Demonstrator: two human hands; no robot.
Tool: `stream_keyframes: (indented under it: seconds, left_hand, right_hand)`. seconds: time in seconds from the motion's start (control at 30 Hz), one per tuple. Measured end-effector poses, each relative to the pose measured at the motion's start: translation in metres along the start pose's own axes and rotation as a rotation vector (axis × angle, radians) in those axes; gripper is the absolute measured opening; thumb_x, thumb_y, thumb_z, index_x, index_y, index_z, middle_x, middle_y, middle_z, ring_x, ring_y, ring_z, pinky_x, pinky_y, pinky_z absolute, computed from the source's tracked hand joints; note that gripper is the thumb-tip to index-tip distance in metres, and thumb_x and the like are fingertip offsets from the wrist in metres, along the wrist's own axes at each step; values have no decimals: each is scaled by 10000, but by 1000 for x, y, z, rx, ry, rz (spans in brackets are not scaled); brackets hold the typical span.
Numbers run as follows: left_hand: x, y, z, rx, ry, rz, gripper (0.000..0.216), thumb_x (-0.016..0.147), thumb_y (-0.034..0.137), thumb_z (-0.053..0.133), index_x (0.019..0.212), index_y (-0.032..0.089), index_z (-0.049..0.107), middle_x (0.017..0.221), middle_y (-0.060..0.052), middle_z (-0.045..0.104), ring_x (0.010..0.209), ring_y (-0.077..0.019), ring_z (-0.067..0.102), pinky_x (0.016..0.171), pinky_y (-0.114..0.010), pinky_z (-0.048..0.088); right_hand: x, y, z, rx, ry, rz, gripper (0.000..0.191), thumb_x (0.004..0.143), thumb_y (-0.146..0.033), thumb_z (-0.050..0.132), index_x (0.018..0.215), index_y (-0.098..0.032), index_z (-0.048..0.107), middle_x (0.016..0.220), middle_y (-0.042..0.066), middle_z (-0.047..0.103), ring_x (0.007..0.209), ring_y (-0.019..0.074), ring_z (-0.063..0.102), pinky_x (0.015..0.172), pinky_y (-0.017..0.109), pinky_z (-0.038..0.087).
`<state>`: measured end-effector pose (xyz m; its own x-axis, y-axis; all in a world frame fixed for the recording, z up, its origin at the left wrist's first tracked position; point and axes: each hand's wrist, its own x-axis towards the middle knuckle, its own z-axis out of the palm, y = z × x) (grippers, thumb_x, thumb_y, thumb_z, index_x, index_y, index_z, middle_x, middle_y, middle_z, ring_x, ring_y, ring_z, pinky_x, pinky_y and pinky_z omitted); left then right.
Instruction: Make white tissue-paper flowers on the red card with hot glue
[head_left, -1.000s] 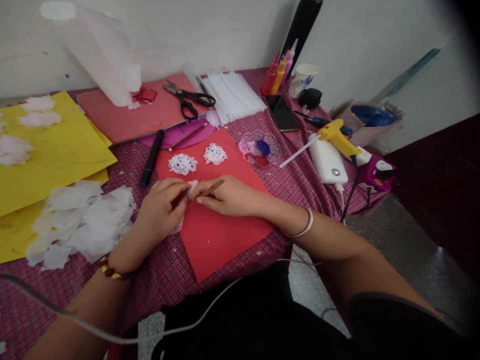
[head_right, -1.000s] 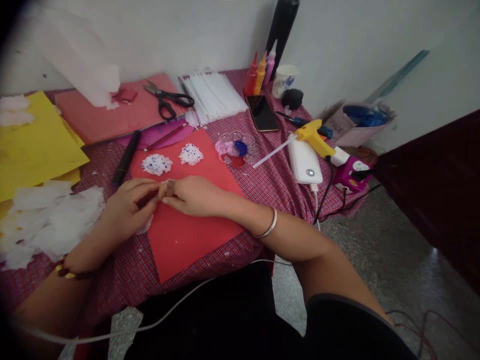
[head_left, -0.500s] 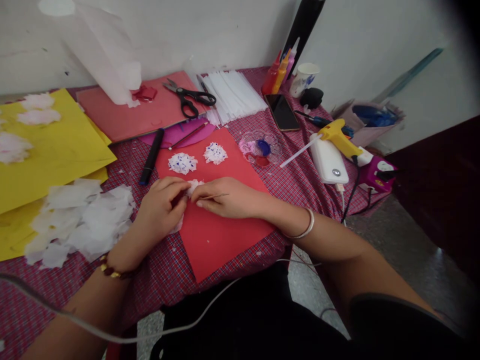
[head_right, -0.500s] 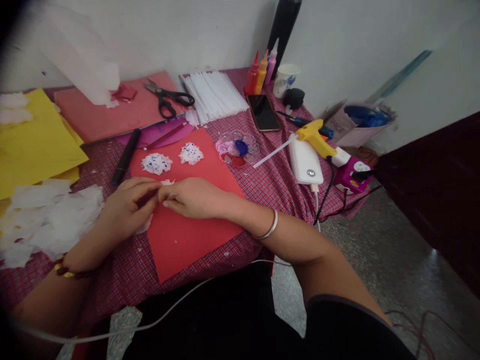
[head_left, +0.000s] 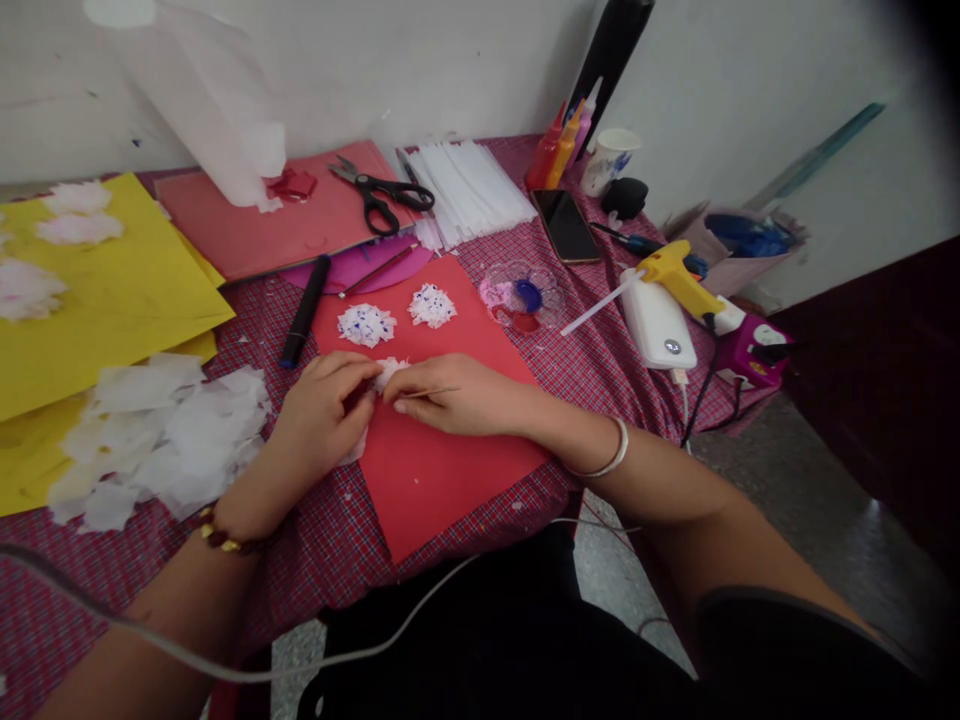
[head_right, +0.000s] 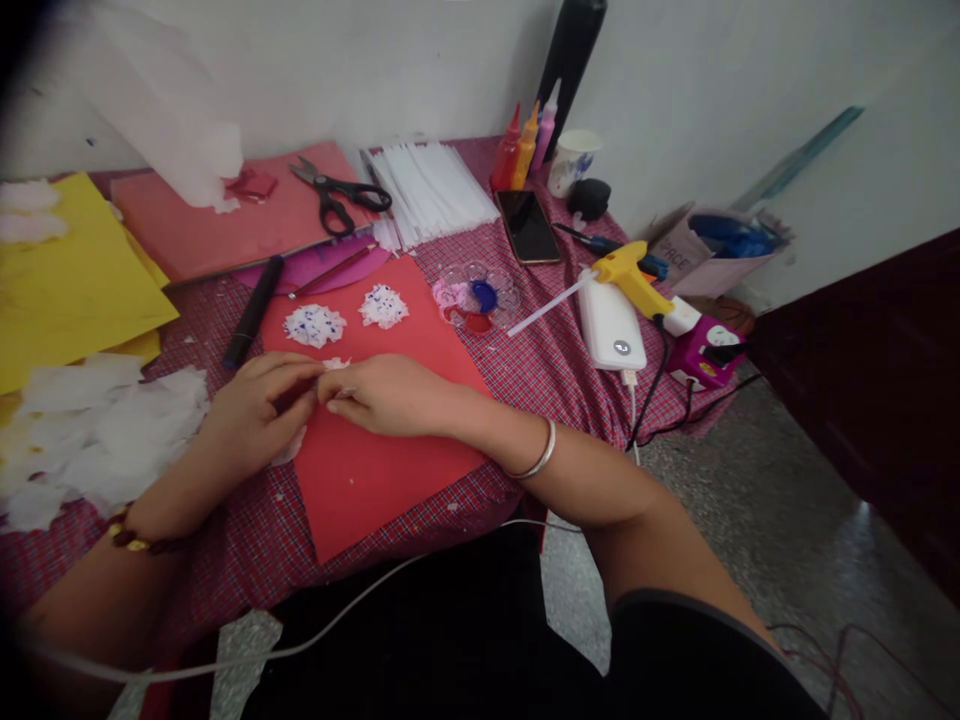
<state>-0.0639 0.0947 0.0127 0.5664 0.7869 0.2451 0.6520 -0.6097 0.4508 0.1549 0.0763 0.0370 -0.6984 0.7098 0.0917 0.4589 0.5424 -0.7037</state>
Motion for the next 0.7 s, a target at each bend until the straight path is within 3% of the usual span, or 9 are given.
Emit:
stream_keyframes:
  seconds: [0.7]
  left_hand:
    - [1,0,-1,0,0,34,301,896,258,482,1090,161,691,1080,-136,711,1017,-296,665,927,-484,541]
  right_hand:
    - [-1,-1,-1,-17,-18,1,195,976,-164,500,1067,-134,671,1027,93,731,897,175,635,848,312,440]
